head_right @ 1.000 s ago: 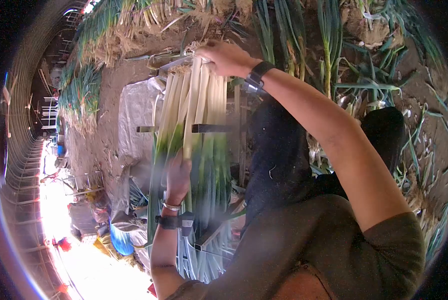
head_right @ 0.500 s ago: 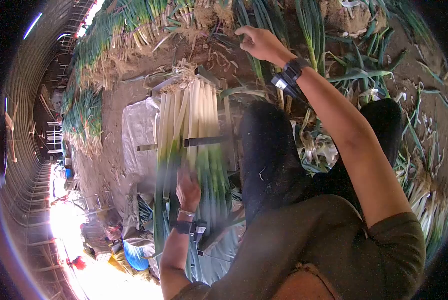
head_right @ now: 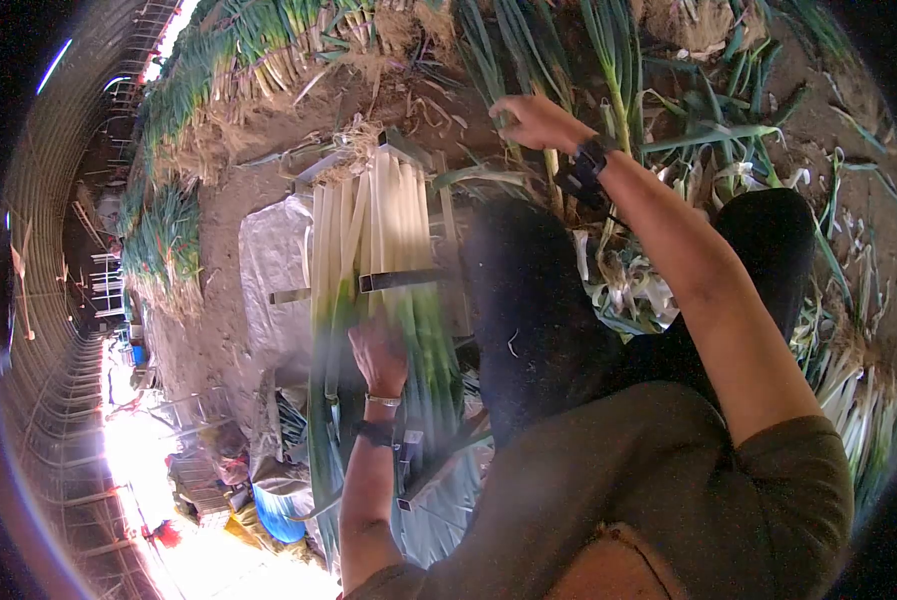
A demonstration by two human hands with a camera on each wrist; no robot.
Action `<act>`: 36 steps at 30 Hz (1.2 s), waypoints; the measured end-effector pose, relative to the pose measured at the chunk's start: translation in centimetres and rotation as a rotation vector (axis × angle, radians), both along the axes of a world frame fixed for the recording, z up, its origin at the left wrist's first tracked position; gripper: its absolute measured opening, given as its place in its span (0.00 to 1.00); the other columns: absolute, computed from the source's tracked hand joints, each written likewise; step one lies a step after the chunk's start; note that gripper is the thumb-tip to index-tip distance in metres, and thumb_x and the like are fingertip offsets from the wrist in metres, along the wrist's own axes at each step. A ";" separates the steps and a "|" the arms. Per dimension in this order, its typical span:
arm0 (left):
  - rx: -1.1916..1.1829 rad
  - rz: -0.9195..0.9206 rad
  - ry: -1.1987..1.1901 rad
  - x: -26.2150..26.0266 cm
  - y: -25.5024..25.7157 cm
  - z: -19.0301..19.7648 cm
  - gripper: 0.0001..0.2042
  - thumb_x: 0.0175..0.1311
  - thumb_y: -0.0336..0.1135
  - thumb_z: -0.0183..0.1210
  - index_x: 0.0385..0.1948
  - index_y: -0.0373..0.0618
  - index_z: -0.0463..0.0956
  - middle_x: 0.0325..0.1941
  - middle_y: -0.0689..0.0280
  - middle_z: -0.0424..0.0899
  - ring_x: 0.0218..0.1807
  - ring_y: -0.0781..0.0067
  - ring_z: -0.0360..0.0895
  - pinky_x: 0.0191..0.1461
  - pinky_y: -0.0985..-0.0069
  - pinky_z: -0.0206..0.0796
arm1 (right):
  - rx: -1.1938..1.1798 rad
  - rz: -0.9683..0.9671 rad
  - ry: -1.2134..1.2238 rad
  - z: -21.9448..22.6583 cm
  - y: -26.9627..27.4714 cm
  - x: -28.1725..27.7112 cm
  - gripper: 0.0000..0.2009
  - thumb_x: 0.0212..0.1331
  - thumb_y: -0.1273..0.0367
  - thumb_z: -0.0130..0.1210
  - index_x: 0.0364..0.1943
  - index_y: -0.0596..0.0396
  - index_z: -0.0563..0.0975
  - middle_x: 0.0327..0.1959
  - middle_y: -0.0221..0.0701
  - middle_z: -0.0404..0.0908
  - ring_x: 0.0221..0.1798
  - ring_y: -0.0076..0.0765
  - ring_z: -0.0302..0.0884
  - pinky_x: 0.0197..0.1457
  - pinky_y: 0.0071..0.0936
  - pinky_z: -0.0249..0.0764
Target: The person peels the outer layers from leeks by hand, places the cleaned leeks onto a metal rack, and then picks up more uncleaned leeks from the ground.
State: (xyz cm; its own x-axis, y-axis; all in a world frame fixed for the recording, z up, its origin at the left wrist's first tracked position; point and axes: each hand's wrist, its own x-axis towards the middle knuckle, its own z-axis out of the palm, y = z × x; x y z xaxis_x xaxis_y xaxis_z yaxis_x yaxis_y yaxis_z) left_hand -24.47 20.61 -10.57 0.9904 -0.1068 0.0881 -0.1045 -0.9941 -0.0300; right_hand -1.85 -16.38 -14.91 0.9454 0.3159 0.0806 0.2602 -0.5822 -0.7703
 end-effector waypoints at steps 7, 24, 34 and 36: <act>-0.040 0.024 0.051 0.6 0.9 -1.8 0.21 0.54 0.35 0.60 0.50 0.40 0.72 0.38 0.56 0.73 0.43 0.51 0.69 0.47 0.59 0.63 | -0.091 -0.011 0.026 -5.6 -1.7 -1.4 0.19 0.52 0.64 0.56 0.50 0.54 0.75 0.35 0.41 0.80 0.39 0.41 0.79 0.45 0.39 0.72; 0.026 -0.247 0.277 7.8 -6.2 14.8 0.23 0.54 0.42 0.63 0.47 0.33 0.74 0.37 0.47 0.79 0.36 0.50 0.78 0.40 0.62 0.70 | -0.281 -0.562 0.337 -24.6 -11.2 -12.2 0.14 0.46 0.61 0.55 0.34 0.54 0.80 0.30 0.45 0.81 0.34 0.55 0.79 0.39 0.44 0.75; -1.154 -0.300 0.372 20.3 -24.8 9.6 0.17 0.61 0.34 0.60 0.48 0.32 0.75 0.31 0.69 0.81 0.34 0.81 0.75 0.40 0.80 0.69 | -0.144 -0.970 0.155 -28.7 -11.1 -11.7 0.08 0.54 0.66 0.47 0.28 0.56 0.75 0.27 0.45 0.77 0.30 0.54 0.76 0.33 0.48 0.71; -0.814 -0.379 0.327 20.9 -25.8 8.2 0.19 0.58 0.37 0.62 0.47 0.35 0.76 0.33 0.63 0.84 0.33 0.74 0.78 0.42 0.74 0.70 | -0.134 -0.968 0.299 -27.4 -11.5 -10.6 0.11 0.57 0.65 0.45 0.37 0.57 0.75 0.29 0.48 0.78 0.36 0.57 0.77 0.39 0.50 0.72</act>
